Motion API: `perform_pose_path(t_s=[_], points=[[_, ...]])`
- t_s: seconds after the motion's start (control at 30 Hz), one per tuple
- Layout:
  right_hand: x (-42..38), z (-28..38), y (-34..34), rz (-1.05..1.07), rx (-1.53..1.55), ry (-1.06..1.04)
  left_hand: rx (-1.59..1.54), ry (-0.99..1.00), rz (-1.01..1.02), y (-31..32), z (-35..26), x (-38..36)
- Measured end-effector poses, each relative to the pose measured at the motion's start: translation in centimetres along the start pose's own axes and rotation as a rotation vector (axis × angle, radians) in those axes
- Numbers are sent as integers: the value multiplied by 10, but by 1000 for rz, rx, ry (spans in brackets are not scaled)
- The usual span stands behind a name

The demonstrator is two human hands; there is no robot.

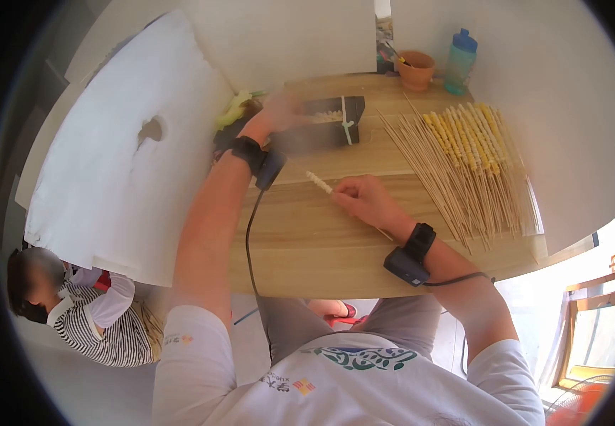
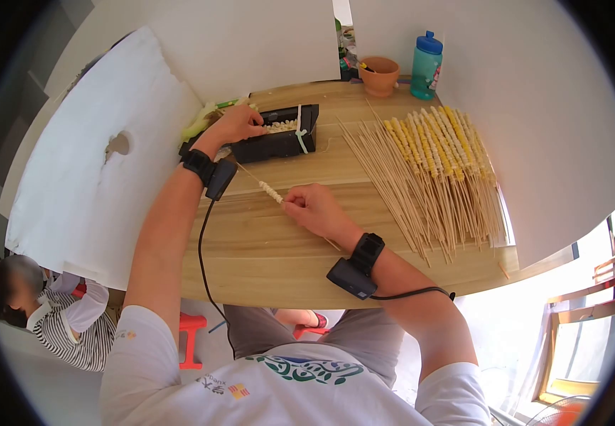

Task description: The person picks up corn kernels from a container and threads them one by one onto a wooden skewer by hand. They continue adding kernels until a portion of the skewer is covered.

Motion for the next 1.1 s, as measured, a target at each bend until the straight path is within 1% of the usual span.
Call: perform_pose_path(t_s=[0.17, 0.23, 0.27, 0.33, 0.37, 0.43, 0.57, 0.63, 0.67, 0.73, 0.87, 0.93, 1.07, 1.1], points=[[0, 2, 2, -5, -9, 13, -45, 66, -94, 13, 9, 5], [-1, 4, 2, -2, -5, 18, -207, 154, -105, 27, 20, 13], [-1, 6, 3, 3, 5, 37, -210, 154, -107, 27, 19, 12], [-2, 8, 3, 9, 10, 60, -364, 165, -93, 29, 16, 9], [-2, 9, 3, 5, 9, 60, -368, 167, -96, 31, 15, 9], [-2, 8, 3, 1, 8, 60, -418, 153, -143, 32, 15, 7], [-1, 5, 2, 5, -10, 43, -362, 140, -193, 32, 6, 6], [-2, 7, 2, 7, -37, 41, -469, 114, -276, 33, -1, 7], [-2, 8, 2, 7, -40, 43, -471, 115, -275, 33, -7, 7], [-2, 8, 2, 8, -46, 46, -335, 119, -348, 29, -19, 6], [-1, 6, 3, 10, -50, 48, -231, 176, -313, 28, -19, 18], [-2, 7, 3, 9, -56, 42, -205, 246, -315, 30, -18, 23], [-2, 9, 2, 9, -82, 18, -194, 270, -312, 26, -23, 17], [-2, 9, 2, 13, -77, 25, -291, 216, -312, 27, -19, 14]])
Point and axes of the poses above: each hand's wrist, its own x-axis towards the middle knuckle, its own y-axis out of the palm, z = x × y, the point moved 4 cm from there along x, towards the middle knuckle, and after that the axes turned 8 degrees about x, right-handed, at the moved point
